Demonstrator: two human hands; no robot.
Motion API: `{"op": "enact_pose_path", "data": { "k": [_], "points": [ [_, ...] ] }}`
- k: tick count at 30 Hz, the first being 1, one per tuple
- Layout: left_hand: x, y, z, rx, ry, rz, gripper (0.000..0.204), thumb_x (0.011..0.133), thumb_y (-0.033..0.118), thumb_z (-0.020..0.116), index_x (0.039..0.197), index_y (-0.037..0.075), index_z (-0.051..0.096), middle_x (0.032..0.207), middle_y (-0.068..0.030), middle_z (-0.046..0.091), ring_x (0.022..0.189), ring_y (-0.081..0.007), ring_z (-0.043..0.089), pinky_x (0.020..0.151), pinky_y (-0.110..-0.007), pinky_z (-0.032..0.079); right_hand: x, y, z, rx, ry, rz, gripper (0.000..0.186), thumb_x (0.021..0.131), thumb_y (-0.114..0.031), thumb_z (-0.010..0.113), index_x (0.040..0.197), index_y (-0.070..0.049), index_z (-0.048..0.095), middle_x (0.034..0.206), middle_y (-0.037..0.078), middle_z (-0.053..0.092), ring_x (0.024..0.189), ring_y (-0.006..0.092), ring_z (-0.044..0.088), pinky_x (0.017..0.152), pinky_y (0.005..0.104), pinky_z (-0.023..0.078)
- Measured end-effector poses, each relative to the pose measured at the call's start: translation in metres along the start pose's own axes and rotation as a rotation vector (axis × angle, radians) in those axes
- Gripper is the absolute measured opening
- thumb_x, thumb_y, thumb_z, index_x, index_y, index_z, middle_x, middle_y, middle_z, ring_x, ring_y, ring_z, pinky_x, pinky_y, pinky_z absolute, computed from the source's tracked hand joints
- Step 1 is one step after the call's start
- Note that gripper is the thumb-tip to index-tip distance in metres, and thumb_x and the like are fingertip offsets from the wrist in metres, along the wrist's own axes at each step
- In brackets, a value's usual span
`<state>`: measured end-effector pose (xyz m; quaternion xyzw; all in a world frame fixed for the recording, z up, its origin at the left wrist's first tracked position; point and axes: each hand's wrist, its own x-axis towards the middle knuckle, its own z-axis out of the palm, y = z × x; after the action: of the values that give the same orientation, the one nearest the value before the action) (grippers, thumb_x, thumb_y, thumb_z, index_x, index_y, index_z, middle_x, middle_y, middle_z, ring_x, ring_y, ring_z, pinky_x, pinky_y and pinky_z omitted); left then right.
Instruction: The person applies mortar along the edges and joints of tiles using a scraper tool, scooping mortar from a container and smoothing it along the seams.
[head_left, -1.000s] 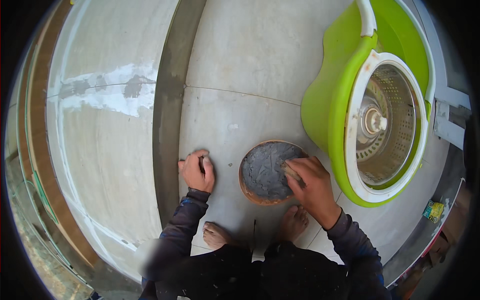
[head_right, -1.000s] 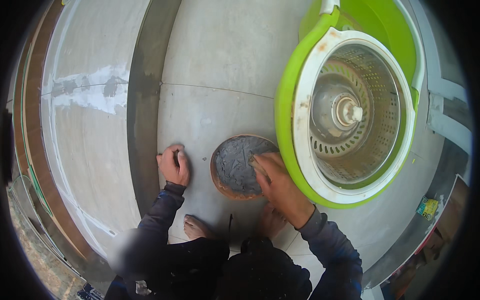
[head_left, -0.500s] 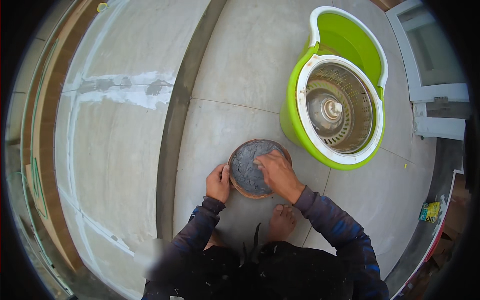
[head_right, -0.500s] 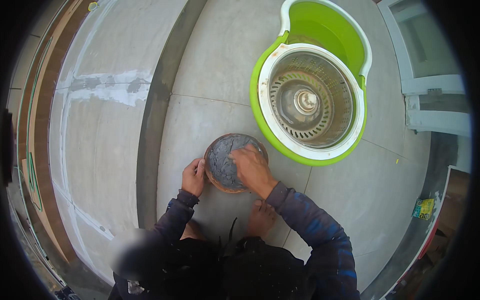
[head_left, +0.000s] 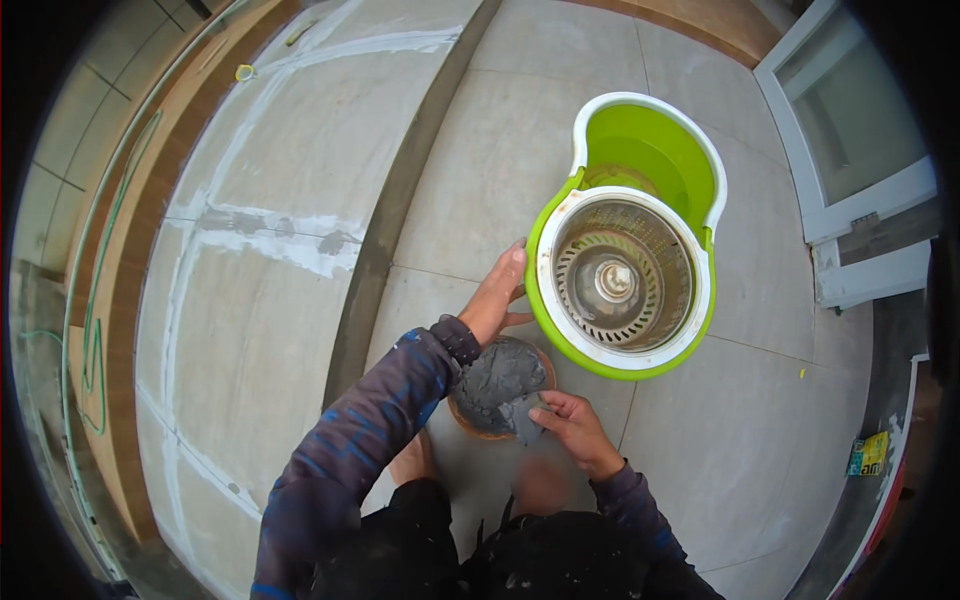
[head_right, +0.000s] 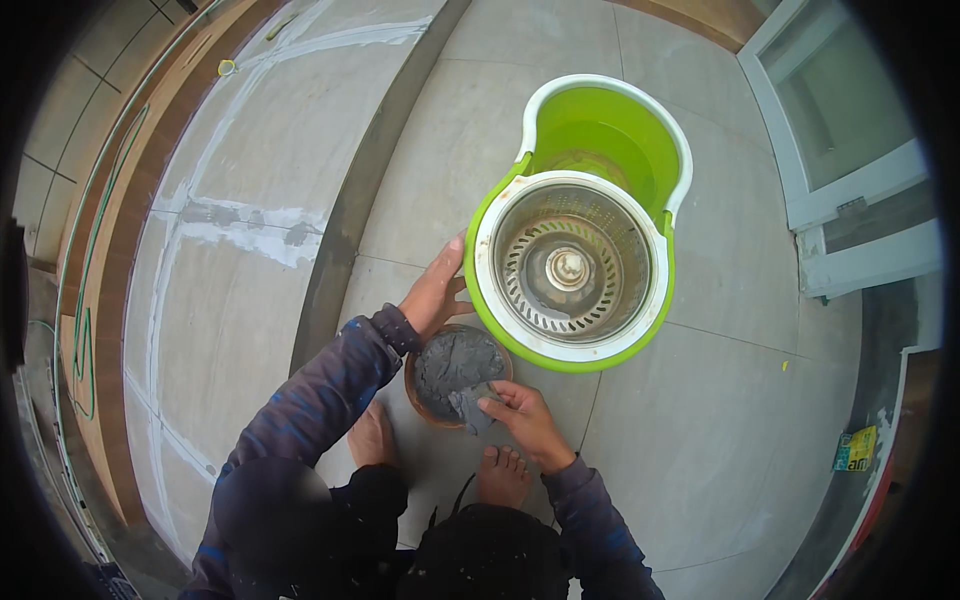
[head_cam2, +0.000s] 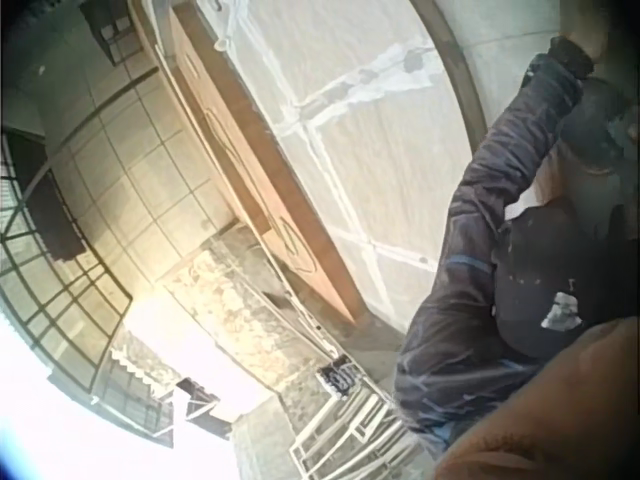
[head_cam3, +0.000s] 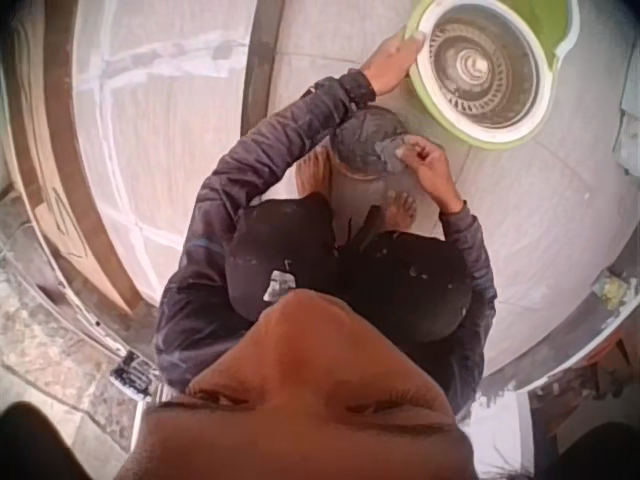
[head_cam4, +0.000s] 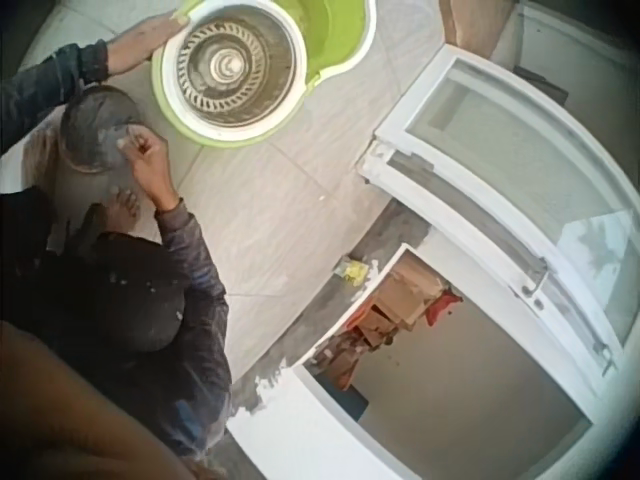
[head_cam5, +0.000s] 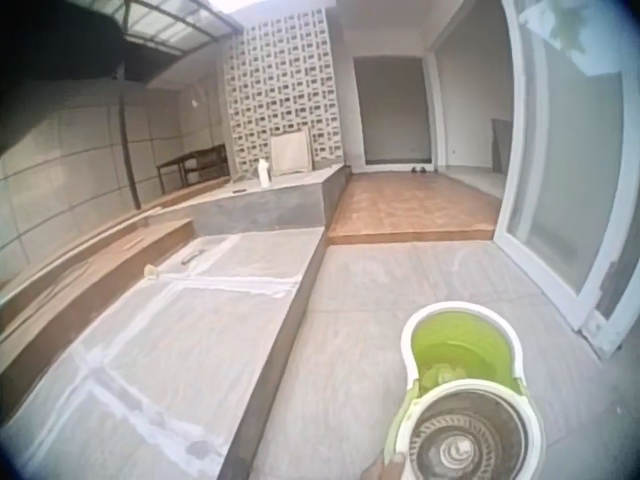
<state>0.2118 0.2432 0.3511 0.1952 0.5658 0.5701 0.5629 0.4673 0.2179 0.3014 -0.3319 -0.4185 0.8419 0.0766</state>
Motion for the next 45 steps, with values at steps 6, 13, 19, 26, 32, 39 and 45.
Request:
{"op": "enact_pose_path", "data": {
  "k": [6,13,19,26,32,39,45],
  "points": [
    [0.027,-0.008,0.017,0.129,-0.214,0.123,0.065,0.115,0.052,0.037,0.159,0.004,0.04,0.138,-0.0102,0.06,0.123,-0.0156,0.055,0.109,-0.033,0.044,-0.02,-0.005,-0.016,0.025,0.111,-0.053,0.029,0.102,-0.004,0.068,0.13,0.004,0.068,0.115,0.006,0.076,0.1,0.0094,0.068,0.09,0.0272,0.055],
    [0.037,0.005,0.018,0.197,-0.253,0.295,0.06,0.115,0.046,0.04,0.155,0.001,0.045,0.124,-0.0082,0.064,0.111,-0.0143,0.057,0.103,-0.032,0.046,-0.001,-0.025,0.0,-0.041,0.232,-0.132,0.027,0.099,-0.001,0.07,0.127,0.003,0.07,0.11,0.005,0.077,0.096,0.0074,0.069,0.088,0.0246,0.054],
    [0.067,0.02,0.027,0.121,-0.292,0.359,0.057,0.115,0.042,0.043,0.15,-0.001,0.047,0.119,-0.0104,0.065,0.109,-0.0166,0.058,0.102,-0.034,0.047,0.006,-0.085,0.027,-0.349,0.119,0.019,0.026,0.1,-0.003,0.071,0.125,0.002,0.07,0.11,0.003,0.077,0.095,0.0074,0.068,0.086,0.0258,0.055],
    [0.074,0.043,-0.004,0.293,-0.417,0.452,0.057,0.112,0.042,0.048,0.147,-0.003,0.048,0.127,-0.0235,0.065,0.12,-0.034,0.063,0.108,-0.043,0.047,0.023,-0.171,0.074,-0.832,-0.136,0.253,0.019,0.1,-0.006,0.072,0.118,0.001,0.071,0.104,0.002,0.075,0.094,0.0072,0.064,0.082,0.0264,0.052],
    [0.019,0.086,-0.094,0.746,-0.421,0.643,0.046,0.103,0.03,0.064,0.136,0.0,0.059,0.116,-0.023,0.066,0.111,-0.0413,0.064,0.099,-0.047,0.051,0.105,-0.158,0.107,-0.711,0.06,0.184,0.02,0.101,-0.005,0.07,0.119,0.001,0.067,0.099,0.002,0.071,0.085,0.0063,0.061,0.078,0.0284,0.053],
    [-0.114,0.043,-0.239,0.763,0.204,0.423,0.014,0.093,0.007,0.076,0.096,0.005,0.062,0.096,-0.0114,0.065,0.092,-0.0315,0.065,0.083,-0.04,0.051,0.213,-0.156,0.162,-0.25,0.017,-0.086,0.026,0.102,0.0,0.065,0.128,0.003,0.064,0.115,0.006,0.074,0.102,0.0103,0.067,0.094,0.0275,0.052],
    [-0.13,0.019,-0.26,1.035,0.573,0.423,0.029,0.09,0.001,0.069,0.119,0.004,0.067,0.117,-0.017,0.068,0.112,-0.0389,0.063,0.099,-0.046,0.048,0.236,-0.146,0.161,-0.014,0.025,-0.145,0.029,0.102,-0.002,0.065,0.131,0.003,0.063,0.12,0.008,0.074,0.106,0.0144,0.068,0.096,0.0316,0.053]
  ]
}}
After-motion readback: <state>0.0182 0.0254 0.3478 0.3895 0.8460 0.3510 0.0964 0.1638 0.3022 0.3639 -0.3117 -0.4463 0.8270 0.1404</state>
